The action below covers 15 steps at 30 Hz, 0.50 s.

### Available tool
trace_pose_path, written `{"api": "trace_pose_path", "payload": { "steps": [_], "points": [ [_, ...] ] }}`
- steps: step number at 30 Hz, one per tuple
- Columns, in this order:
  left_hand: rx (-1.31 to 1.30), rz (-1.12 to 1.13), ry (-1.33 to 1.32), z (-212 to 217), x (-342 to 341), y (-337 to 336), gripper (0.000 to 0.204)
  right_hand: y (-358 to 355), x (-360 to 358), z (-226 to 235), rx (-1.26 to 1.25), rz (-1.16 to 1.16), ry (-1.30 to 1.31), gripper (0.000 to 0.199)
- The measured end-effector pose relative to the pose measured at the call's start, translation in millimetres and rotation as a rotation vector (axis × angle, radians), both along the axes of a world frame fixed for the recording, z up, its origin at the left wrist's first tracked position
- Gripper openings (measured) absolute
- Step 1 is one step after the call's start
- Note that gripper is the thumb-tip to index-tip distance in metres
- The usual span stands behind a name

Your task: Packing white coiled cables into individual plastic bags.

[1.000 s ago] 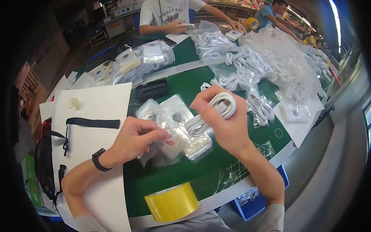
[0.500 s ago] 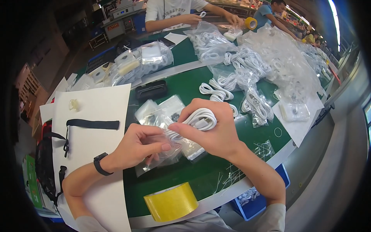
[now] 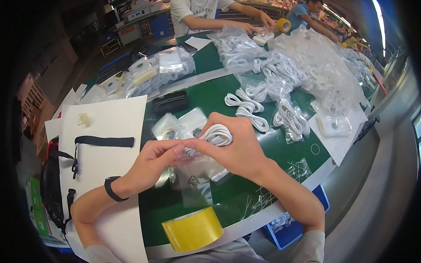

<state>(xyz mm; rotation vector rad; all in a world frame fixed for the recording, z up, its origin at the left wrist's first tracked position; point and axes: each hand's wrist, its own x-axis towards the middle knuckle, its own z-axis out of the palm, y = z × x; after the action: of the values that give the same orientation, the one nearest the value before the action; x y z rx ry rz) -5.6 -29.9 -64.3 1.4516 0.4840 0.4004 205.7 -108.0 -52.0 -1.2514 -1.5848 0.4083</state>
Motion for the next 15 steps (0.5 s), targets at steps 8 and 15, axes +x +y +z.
{"api": "trace_pose_path", "payload": {
  "steps": [8,15],
  "points": [
    [0.042,0.014,0.007,7,2,-4,0.037,-4,4,6,-0.08,0.124,-0.053,0.027],
    [0.22,0.056,0.056,19,-1,-9,0.035,-7,-11,-6,-0.029,0.16,-0.081,0.028]
  ]
}}
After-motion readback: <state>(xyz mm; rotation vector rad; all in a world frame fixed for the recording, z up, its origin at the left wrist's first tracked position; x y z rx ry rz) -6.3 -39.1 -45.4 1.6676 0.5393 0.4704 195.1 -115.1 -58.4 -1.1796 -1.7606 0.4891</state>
